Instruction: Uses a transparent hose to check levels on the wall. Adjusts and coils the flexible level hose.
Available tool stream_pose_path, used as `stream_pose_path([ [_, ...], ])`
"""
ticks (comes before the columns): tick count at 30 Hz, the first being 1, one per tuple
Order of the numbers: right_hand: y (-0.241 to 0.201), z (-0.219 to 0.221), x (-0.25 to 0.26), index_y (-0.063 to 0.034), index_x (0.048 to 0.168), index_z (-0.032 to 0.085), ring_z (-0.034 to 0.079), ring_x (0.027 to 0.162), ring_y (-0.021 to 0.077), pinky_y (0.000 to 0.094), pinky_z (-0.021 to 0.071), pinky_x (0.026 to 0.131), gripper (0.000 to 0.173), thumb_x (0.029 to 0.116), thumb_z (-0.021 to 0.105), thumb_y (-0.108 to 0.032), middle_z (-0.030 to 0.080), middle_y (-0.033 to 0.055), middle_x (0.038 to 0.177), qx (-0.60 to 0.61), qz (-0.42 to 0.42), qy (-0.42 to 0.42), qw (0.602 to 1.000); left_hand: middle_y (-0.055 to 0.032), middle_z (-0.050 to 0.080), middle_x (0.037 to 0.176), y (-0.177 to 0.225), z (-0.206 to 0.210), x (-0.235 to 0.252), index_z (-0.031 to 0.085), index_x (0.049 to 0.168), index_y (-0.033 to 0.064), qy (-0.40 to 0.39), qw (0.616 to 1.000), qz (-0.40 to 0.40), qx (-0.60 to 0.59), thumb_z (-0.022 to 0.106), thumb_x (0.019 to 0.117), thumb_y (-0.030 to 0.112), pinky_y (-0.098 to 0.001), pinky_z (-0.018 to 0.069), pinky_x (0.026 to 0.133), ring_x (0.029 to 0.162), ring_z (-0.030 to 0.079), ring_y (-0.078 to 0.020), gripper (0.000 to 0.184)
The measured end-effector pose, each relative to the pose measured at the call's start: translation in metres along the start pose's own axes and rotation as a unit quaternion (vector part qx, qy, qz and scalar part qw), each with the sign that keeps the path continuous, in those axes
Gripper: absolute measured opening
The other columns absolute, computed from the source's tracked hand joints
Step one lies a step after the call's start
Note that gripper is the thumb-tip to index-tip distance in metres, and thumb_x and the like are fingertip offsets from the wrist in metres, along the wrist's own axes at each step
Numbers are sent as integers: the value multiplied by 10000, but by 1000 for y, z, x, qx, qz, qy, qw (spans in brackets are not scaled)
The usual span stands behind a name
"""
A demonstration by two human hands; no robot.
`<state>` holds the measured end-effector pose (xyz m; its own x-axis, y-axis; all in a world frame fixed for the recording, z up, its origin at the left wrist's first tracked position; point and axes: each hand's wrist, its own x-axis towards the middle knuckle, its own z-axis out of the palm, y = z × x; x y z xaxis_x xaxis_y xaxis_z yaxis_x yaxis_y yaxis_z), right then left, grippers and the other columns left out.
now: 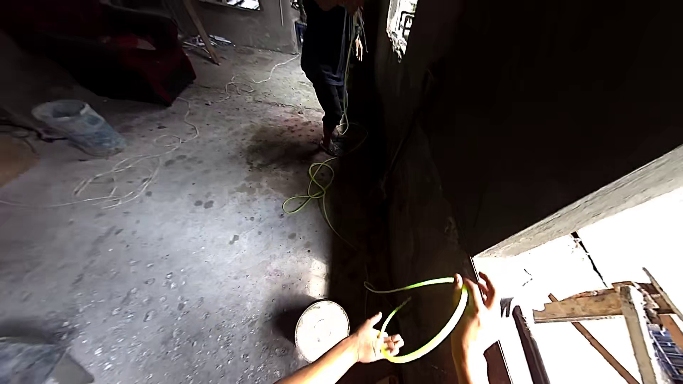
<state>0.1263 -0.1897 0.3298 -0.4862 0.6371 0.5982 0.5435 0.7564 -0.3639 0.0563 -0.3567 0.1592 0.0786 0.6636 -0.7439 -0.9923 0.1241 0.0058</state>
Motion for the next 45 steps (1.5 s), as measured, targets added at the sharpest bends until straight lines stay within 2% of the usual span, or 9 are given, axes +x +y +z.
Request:
stream_pose_path([
  [4,-43,-36,-49,15,1006,762,715,999,434,592,574,713,193,960,671,-148,668,243,1284,-2,26,-20,999,-32,576,691,36,6,-91,516,907,70,61,991,123,6,341,1094,229,-213,516,545,562,581,-103,302],
  [9,-58,-31,-141,-6,1125,748,710,1001,454,621,570,727,194,976,640,-65,634,232,1354,33,119,-187,975,24,444,529,86,-28,-178,438,765,115,153,947,280,-31,381,1055,96,-173,420,418,411,448,-55,296],
  [13,-59,-33,-217,-43,1203,731,669,1124,446,633,546,868,262,1045,595,-201,575,213,1442,28,198,-379,904,60,401,593,100,-53,-239,551,979,123,178,906,374,-84,494,1073,205,-179,377,415,427,380,-40,137],
  [16,-63,-38,-258,-32,1214,724,661,1138,454,651,537,884,314,1049,595,-266,573,223,1442,36,193,-449,872,76,372,570,87,-55,-283,627,1120,119,172,873,450,-78,356,1111,403,-205,364,418,417,352,-57,392],
  [21,-78,-28,-280,-86,1255,710,658,1151,428,632,538,906,308,1054,582,-282,549,194,1475,20,190,-540,820,48,441,566,74,-67,-329,647,1007,76,168,834,522,-60,170,1102,548,-215,412,458,433,404,-73,677],
  [25,-101,-12,-253,-102,1307,684,643,1183,432,624,533,935,309,1053,574,-240,523,204,1497,-10,165,-571,804,40,441,594,99,-102,-370,613,1278,110,214,783,578,-87,257,1130,417,-232,412,447,445,420,-86,493],
  [31,-147,65,-189,-105,1433,586,615,1208,481,651,526,942,410,1029,567,-170,482,276,1503,-55,128,-561,816,36,596,686,113,-166,-422,567,1239,95,117,749,648,-68,211,1124,245,-322,586,625,579,607,-117,403],
  [39,-307,155,25,-107,1456,555,601,1216,498,679,513,933,402,1064,498,-180,464,268,1519,-31,47,-379,924,84,663,729,161,-184,-483,649,1243,219,-19,682,729,62,579,964,599,-390,625,804,699,688,-111,476],
  [45,-452,229,175,-70,1470,534,567,1290,440,632,449,1070,497,989,648,-122,554,251,1441,-5,-211,-567,797,111,682,770,233,-217,-533,644,1187,304,37,548,832,77,521,984,593,-370,629,839,754,711,-104,373],
])
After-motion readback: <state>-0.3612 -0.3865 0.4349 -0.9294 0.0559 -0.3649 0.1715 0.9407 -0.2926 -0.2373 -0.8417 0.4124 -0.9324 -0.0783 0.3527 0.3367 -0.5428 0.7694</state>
